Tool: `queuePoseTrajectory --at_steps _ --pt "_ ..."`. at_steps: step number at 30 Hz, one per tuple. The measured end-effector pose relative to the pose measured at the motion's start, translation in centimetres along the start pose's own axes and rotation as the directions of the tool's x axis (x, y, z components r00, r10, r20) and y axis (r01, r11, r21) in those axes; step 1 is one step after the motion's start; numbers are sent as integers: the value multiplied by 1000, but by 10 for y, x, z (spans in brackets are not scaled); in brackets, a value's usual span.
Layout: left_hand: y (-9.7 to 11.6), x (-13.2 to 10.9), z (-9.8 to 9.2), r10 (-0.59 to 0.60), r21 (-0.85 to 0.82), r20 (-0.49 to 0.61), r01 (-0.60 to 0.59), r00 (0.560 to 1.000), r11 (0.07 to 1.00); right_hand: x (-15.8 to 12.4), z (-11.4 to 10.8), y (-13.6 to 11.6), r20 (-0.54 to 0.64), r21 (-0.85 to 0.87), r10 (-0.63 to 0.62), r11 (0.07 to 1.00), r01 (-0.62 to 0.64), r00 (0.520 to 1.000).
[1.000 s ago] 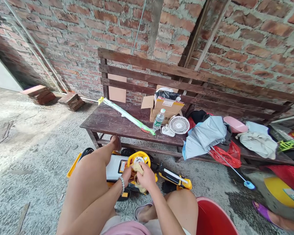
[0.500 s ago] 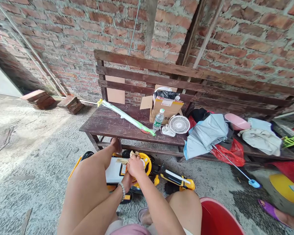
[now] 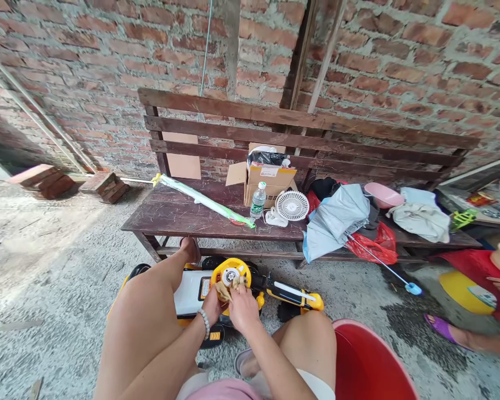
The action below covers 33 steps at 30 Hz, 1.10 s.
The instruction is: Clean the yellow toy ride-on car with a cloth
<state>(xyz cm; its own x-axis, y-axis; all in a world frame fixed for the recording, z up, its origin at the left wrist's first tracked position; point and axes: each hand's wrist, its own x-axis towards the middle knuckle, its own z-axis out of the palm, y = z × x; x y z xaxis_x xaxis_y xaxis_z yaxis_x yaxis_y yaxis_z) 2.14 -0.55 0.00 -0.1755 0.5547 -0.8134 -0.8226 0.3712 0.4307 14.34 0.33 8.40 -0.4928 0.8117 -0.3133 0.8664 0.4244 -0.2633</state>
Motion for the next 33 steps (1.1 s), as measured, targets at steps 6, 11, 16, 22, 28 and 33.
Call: queuePoseTrajectory --at_steps 6,11,16,22,28,33 --pt "7 3 -6 4 191 -150 24 989 981 49 -29 4 -49 -31 218 975 -219 975" --pt "11 0 -1 25 262 -156 17 987 965 53 -6 0 72 -76 334 941 -329 940" --pt "9 -2 3 42 279 -148 1 988 960 21 13 -8 103 15 266 963 -269 958" --pt "11 -1 0 143 376 -151 -76 978 923 -20 21 -14 102 154 43 986 -58 994" --pt "20 -8 -5 477 604 -111 -323 872 729 -41 -3 20 -174 341 -8 937 68 985" --pt "2 -6 -9 600 868 454 -478 658 -133 -22 -40 92 -363 217 278 953 -210 889"
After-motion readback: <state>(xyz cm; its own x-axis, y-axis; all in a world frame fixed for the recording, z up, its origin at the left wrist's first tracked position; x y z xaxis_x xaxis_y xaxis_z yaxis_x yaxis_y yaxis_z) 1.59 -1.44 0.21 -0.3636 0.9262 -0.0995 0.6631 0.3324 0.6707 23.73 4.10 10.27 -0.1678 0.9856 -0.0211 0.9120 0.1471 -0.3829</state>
